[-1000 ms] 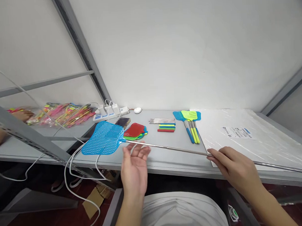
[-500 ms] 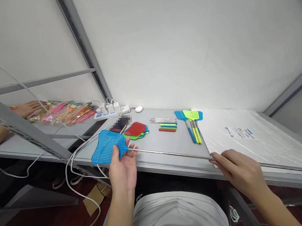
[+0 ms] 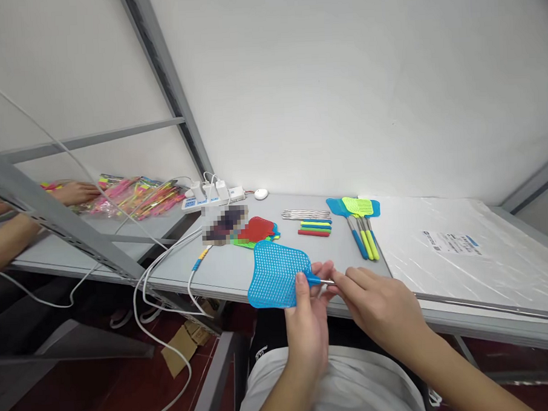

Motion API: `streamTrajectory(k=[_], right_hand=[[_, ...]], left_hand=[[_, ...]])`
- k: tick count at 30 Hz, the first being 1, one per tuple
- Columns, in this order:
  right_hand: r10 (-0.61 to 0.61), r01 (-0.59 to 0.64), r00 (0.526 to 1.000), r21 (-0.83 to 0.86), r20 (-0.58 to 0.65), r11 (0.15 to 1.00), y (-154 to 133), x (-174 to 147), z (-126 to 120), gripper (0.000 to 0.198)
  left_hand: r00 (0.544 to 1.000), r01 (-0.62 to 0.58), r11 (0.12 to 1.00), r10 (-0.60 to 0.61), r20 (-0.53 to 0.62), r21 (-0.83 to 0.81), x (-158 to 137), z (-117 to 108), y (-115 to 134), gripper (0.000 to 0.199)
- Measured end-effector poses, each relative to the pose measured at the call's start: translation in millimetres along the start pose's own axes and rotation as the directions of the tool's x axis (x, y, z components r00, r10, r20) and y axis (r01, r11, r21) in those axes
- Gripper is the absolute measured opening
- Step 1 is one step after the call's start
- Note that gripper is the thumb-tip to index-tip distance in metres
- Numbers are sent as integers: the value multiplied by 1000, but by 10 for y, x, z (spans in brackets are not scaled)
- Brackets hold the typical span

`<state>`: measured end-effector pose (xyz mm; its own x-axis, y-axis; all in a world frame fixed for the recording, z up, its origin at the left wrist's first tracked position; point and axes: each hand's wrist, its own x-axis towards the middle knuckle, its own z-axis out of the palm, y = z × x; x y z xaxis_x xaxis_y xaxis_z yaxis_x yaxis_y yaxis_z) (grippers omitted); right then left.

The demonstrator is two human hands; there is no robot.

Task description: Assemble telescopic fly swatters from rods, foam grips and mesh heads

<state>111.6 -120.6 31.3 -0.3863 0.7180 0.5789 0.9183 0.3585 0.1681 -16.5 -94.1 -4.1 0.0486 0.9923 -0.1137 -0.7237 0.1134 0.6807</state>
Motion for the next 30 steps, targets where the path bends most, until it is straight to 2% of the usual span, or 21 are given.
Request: streamTrajectory(k=[3,6,11,14,17,21,26,30], right_hand=[[-14,14,1000,35,20,999,-55,120,36,22],[24,-28,999,74,46,997,7,137,58,26],[50,-54,991,22,124,998,399,-94,38,27],[70,-70,987,-7,143,998,629,-255,15,28],[65,-60,991,-42,121,997,732,-321,-1,28],[20,-14,999,-121,49,993,779,-277,-43,29],[45,-25,995,-204,93,979,867,-140,-132,34],[71,-41,990,-226,125,973,792,18,-76,38]], left_hand=[[1000,-15,1000,15,4,5,15,-26,52,37],[997,-62,998,61,-36,-16,88,-80,215,37],[979,-127,988,110,-172,-90,297,-246,518,35],[966,-150,984,126,-224,-92,393,-341,590,33],[958,-172,983,152,-242,-62,429,-365,537,33],[954,-169,983,146,-262,-70,511,-285,376,34],[964,-143,984,113,-242,-108,779,-161,286,31],[970,-105,987,75,-232,-121,901,-21,240,31]])
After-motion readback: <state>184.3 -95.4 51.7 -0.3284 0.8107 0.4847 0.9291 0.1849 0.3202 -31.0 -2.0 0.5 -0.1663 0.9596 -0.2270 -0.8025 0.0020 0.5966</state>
